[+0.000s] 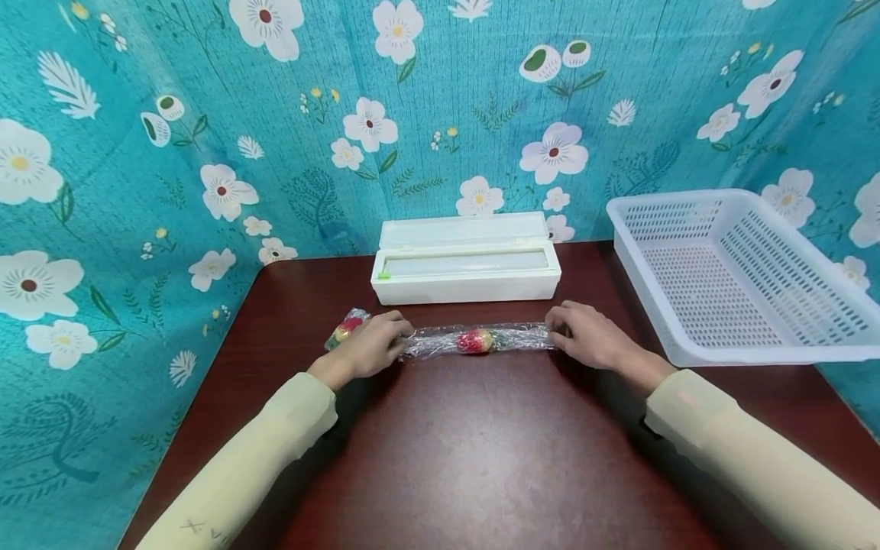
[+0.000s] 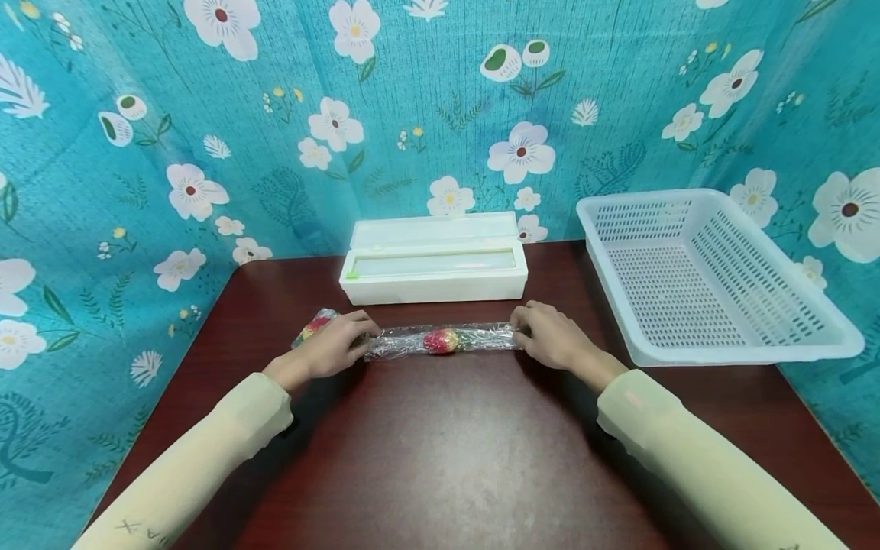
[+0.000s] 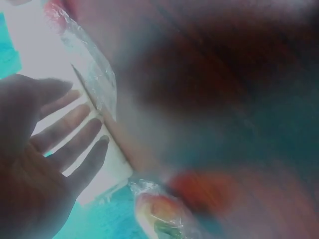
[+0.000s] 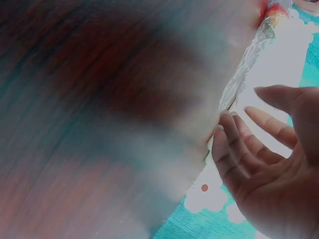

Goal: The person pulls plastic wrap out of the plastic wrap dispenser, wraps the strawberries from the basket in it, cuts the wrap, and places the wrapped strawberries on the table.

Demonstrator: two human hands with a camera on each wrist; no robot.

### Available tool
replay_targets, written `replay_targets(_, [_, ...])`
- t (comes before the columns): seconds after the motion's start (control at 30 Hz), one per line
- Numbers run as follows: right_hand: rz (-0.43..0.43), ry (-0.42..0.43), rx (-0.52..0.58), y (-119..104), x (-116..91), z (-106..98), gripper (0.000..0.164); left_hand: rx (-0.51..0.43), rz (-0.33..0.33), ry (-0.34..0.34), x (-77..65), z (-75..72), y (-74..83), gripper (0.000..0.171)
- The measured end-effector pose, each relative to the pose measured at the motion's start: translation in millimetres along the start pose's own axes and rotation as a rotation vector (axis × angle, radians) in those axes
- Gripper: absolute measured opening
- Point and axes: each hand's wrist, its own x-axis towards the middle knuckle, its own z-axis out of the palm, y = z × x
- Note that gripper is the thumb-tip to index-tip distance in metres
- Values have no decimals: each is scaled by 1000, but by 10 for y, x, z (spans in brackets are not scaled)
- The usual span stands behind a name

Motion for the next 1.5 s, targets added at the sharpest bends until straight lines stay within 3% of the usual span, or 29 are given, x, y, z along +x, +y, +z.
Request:
replay_targets(0.2, [-52,-30,-116,-83,-92,12,31,117,45,-48,-56,17,89,32])
replay_targets(0.33, [-108,-13,-189,-109,-119,57,37,154,45,-45,-56,33,119,36])
replay_targets(0.5, [-157,8,-240,-117,-85,87,34,181,56,-33,-31,27,166,38])
replay_targets(0.73, [-183,-37,-287,-125,-31,102,26,251,80,-59,30,59,210,28])
replay_targets(1.03, [-200,-22,-289,-84,34,112,19,180,22,-69,73,111,151,17])
replay_targets(1.27, [-197,-24,-249,-54,14,101,16,116,36,-61,52,133,98,13])
replay_targets(1.5, [-184,-34,-160,-23,-60,67,18,89,58,-73,-47,121,64,21])
